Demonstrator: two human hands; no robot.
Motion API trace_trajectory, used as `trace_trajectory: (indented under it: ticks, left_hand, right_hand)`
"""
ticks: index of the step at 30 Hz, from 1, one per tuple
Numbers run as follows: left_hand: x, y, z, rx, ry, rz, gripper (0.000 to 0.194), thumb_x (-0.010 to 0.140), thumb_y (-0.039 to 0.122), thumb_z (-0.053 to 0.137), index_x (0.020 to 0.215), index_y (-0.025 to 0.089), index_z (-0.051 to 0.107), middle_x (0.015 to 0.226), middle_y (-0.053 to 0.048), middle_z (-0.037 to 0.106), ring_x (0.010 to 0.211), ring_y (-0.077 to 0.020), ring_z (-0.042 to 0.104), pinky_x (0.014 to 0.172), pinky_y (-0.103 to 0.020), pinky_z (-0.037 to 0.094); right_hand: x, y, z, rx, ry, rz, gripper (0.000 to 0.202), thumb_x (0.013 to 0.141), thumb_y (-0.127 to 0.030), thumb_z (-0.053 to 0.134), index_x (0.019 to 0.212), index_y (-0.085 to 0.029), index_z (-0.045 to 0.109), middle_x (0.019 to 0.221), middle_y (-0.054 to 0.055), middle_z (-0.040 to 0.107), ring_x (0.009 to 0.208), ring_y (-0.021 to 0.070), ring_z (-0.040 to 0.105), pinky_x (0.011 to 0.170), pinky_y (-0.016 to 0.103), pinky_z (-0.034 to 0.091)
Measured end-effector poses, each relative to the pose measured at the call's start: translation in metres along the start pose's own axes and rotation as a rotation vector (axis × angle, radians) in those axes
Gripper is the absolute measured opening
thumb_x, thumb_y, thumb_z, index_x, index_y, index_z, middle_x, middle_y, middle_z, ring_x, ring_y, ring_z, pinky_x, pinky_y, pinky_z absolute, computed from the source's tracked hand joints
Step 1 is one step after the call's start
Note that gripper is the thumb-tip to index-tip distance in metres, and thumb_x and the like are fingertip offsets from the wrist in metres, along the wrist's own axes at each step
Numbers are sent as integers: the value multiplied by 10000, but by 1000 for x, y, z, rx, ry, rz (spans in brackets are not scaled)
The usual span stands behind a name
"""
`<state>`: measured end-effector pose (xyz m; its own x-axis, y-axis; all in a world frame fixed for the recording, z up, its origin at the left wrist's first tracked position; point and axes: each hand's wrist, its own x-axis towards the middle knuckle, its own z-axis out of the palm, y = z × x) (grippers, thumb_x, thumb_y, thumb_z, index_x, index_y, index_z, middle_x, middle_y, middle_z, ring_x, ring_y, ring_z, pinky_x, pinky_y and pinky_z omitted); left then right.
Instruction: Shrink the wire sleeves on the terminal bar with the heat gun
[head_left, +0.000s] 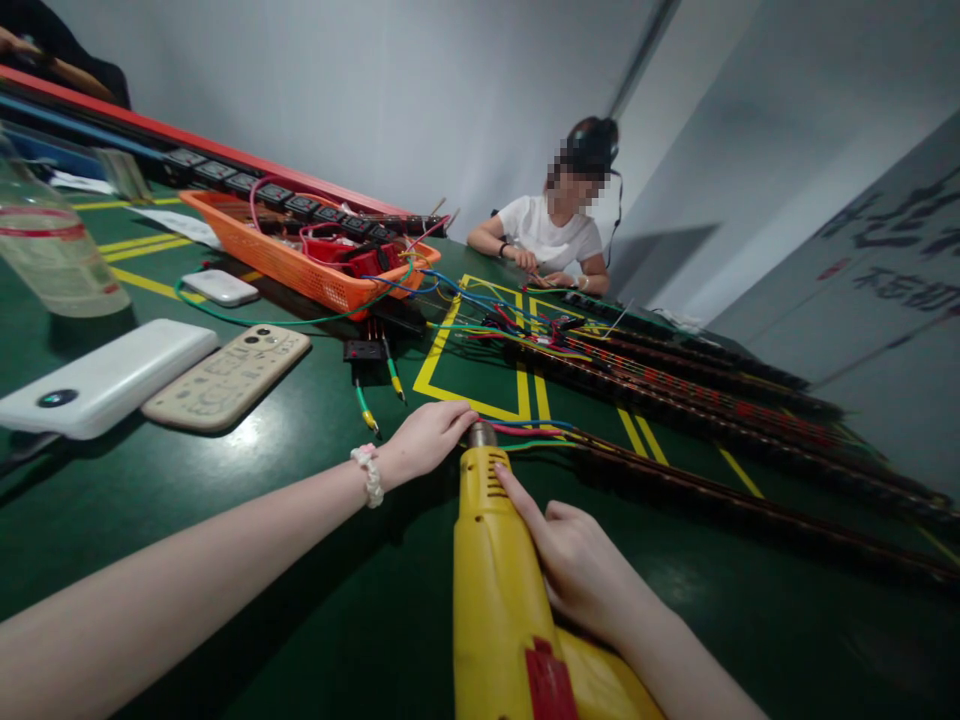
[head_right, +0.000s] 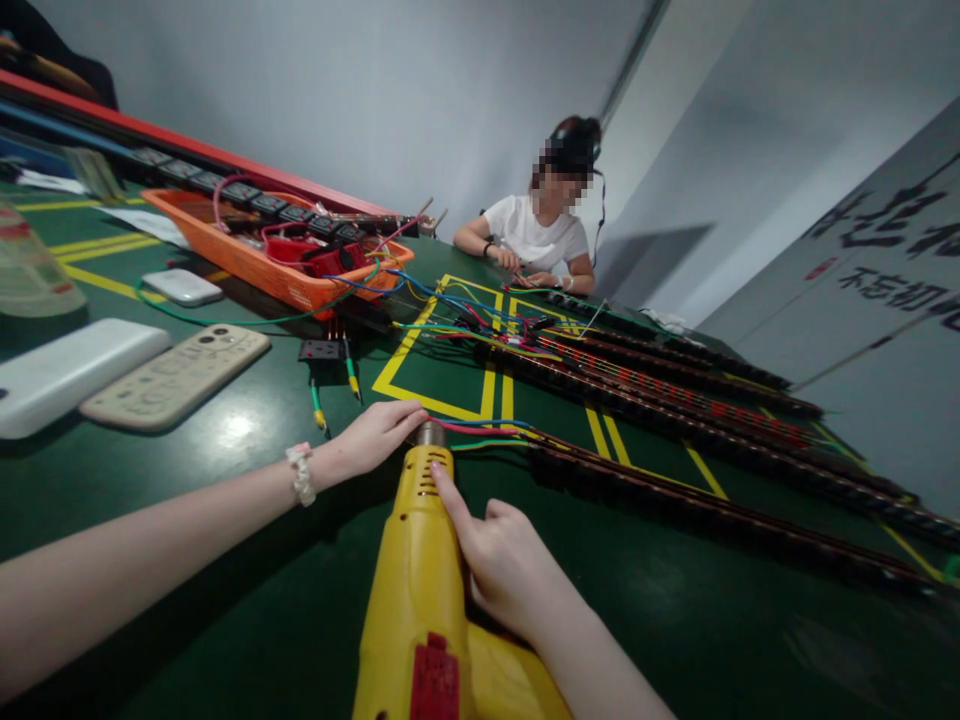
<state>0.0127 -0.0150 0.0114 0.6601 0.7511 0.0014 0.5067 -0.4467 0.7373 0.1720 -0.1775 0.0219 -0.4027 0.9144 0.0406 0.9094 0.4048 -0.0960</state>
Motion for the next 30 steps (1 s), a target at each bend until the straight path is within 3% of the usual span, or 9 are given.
trace_trajectory:
  ticks: [7, 17, 21, 30]
  left_hand:
    - [0, -2, 0, -16, 15, -3, 494, 822, 516, 241, 758, 117, 524, 796, 5, 570, 654, 16, 388, 619, -126, 219]
    - [-2, -5, 0, -7, 16, 16, 521, 812, 540, 230, 735, 106, 507, 745, -3, 538, 620, 6, 353, 596, -143, 207]
    - [-2, -5, 0, -1, 14, 19, 518, 813, 541, 230, 730, 107, 501, 705, 0, 523, 612, 5, 358, 592, -145, 201]
    - [-5, -4, -2, 56, 8, 14, 530, 811, 558, 209, 732, 117, 492, 716, 5, 520, 637, 9, 366, 605, -147, 178]
  right_hand:
    - [3, -2, 2, 14, 36, 2, 915, 663, -79, 405, 1403, -128, -132, 585, -40, 517, 508, 115, 366, 594, 226, 331]
    - [-16, 6, 0, 127, -113, 159, 883, 676, -39, 375, 1422, -137, -86, 664, 3, 541, 609, 126, 450, 657, 241, 367]
    - [-28, 12, 0, 98, -75, 217, 850, 693, -47, 385, 1431, -122, -30, 653, 15, 528, 615, 128, 460, 620, 226, 355]
    - [-49, 27, 2, 19, 17, 332, 836, 740, -60, 398, 1423, -185, -70, 608, -13, 521, 563, 120, 456, 562, 210, 360]
